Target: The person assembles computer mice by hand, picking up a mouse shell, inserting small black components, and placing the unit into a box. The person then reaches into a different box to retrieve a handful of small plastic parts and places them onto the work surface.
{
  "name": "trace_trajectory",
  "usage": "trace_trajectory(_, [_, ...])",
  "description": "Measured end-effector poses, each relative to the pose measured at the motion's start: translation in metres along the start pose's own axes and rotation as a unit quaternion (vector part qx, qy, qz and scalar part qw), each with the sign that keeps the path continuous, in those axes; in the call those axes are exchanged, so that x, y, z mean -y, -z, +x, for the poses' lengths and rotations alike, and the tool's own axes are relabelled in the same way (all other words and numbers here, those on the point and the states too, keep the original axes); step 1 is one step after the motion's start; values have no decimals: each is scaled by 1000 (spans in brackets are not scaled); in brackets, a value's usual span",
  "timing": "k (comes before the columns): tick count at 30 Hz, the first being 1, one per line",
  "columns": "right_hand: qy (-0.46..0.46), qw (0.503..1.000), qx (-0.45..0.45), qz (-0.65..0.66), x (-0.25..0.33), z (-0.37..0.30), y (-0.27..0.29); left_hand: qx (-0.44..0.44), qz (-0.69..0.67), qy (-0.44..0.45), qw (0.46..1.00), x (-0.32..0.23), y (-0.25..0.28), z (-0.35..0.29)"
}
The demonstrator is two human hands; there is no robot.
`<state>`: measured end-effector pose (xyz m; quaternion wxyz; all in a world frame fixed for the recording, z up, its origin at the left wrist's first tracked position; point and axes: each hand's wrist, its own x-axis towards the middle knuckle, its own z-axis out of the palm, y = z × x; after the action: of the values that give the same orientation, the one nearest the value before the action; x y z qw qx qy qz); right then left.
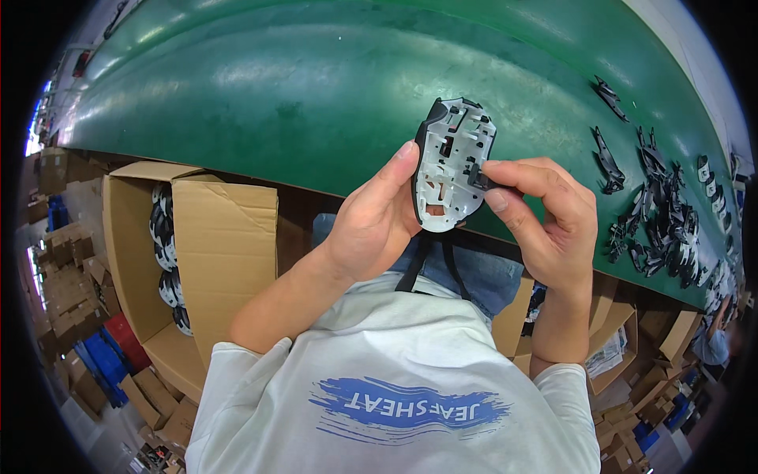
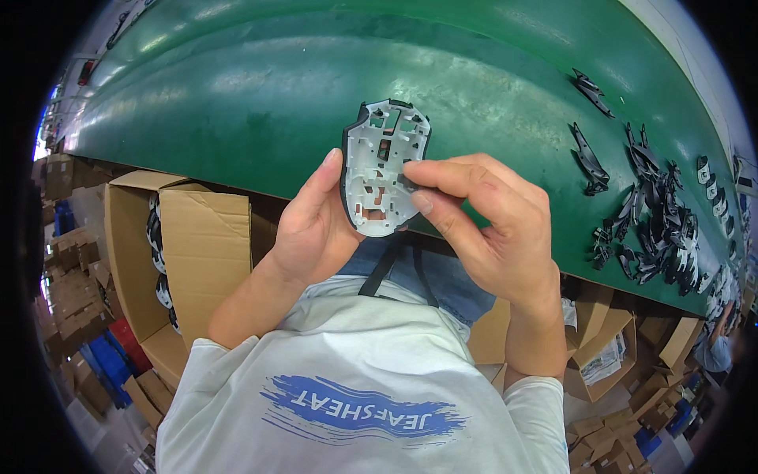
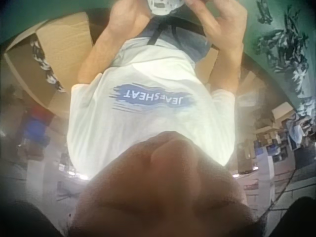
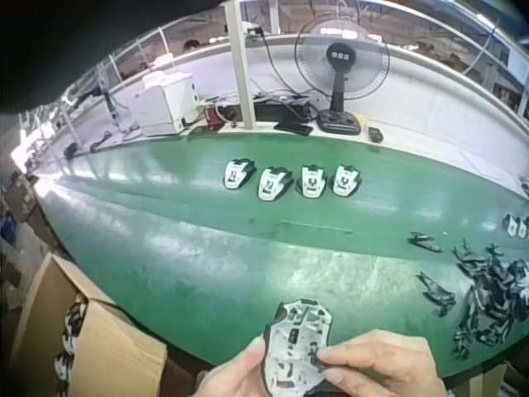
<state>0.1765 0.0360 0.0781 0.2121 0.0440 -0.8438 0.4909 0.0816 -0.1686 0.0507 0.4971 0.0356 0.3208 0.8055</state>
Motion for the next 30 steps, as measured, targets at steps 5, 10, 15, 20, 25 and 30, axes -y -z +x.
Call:
trace_trajectory(5, [-125,985,-59,100,15,-1,-12,-7,43,-20,999,-1,-3,-3])
trace_trajectory(10, [-152,987,-46,8,23,7,-25,-10,82,-19,996,4,-7,-7])
trace_trajectory(15, [-62,990,-52,-120,16,8,-35,-16,196,-63,978,10,-5,-8])
trace_trajectory(20, [-19,981,-39,-188,10,4,-36,-32,167,0,986,5,-4,-10])
trace_trajectory(25, [-21,977,-10,-211,6,1,-35,-51,103,24,993,14,-6,-9])
trace_trajectory(30, [-11,985,-5,-170,1,-4,-28,-19,28,22,999,14,-1,-6])
